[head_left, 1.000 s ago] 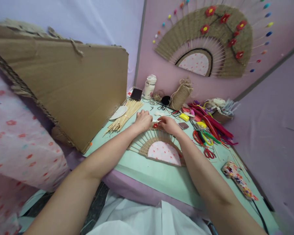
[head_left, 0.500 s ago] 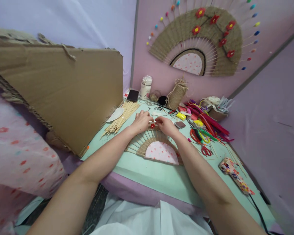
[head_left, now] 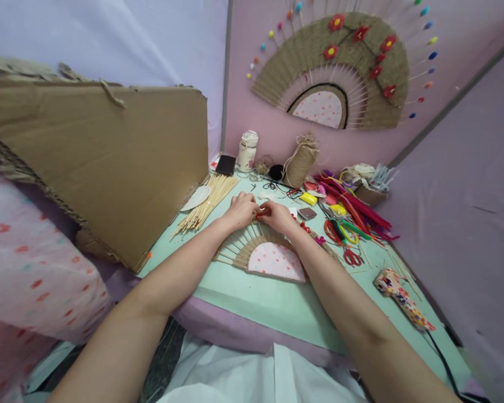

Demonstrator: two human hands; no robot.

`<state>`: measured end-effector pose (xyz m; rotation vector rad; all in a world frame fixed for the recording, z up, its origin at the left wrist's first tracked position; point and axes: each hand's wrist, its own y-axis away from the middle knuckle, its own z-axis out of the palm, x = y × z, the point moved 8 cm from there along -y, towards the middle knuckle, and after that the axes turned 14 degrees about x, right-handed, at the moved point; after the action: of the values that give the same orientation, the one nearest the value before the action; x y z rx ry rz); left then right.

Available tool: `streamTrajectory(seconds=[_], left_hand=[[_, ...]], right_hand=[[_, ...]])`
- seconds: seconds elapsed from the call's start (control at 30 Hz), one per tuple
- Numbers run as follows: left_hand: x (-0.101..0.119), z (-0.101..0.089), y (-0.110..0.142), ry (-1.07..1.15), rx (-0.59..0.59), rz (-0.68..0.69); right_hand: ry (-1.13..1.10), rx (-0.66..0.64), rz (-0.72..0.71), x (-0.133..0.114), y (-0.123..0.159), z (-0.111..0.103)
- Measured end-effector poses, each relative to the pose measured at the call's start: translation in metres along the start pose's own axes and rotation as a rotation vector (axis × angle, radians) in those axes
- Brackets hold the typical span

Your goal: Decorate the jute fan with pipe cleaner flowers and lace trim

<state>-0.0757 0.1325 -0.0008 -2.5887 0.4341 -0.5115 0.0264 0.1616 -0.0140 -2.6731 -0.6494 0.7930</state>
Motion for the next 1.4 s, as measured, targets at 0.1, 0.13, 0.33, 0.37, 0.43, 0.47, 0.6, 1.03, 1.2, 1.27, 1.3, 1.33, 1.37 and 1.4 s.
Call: streamTrajectory(seconds=[0.1, 0.13, 0.33, 0.37, 0.43, 0.47, 0.6, 1.03, 1.2, 1.27, 1.3, 1.33, 1.37, 1.4], left_hand=[[-0.001, 0.001, 0.000, 0.011, 0.001, 0.000], [-0.002, 0.001, 0.000, 0.014, 0.002, 0.000], [-0.002, 0.001, 0.000, 0.019, 0.004, -0.007], [-0.002, 0.002, 0.000, 0.017, -0.001, -0.005], [-0.002, 0.002, 0.000, 0.008, -0.010, -0.002], [-0.002, 0.002, 0.000, 0.003, -0.012, 0.003], [-0.001, 0.000, 0.001, -0.013, -0.011, 0.021], [-0.013, -0.039, -0.001, -0.009, 0.146, -0.109], [-0.004, -0.067, 0.010, -0.009, 0.186, -0.102], [0.007, -0.079, 0.020, 0.041, 0.222, -0.091], [0.015, -0.088, 0.026, 0.081, 0.281, -0.090], [0.022, -0.100, 0.034, 0.124, 0.377, -0.097], [0.029, -0.116, 0.044, 0.167, 0.510, -0.114], [0.034, -0.133, 0.056, 0.199, 0.662, -0.141]], right_hand=[[0.015, 0.021, 0.002, 0.001, -0.002, 0.002], [0.018, 0.027, 0.001, 0.002, -0.002, 0.002], [0.013, 0.007, -0.008, 0.003, -0.001, 0.001], [0.001, -0.005, -0.004, 0.002, 0.000, 0.002], [-0.013, -0.025, 0.011, 0.001, 0.001, 0.003], [-0.009, -0.027, 0.018, 0.001, 0.002, 0.003], [0.038, -0.012, 0.019, -0.004, 0.003, 0.001], [-0.108, 0.413, 0.083, 0.021, 0.055, -0.118], [-0.230, 0.631, 0.297, 0.074, 0.103, -0.162], [-0.298, 0.669, 0.376, 0.092, 0.117, -0.167], [-0.327, 0.682, 0.404, 0.099, 0.121, -0.167], [-0.348, 0.690, 0.424, 0.103, 0.125, -0.166], [-0.361, 0.696, 0.437, 0.105, 0.127, -0.166], [-0.368, 0.699, 0.443, 0.106, 0.128, -0.165]])
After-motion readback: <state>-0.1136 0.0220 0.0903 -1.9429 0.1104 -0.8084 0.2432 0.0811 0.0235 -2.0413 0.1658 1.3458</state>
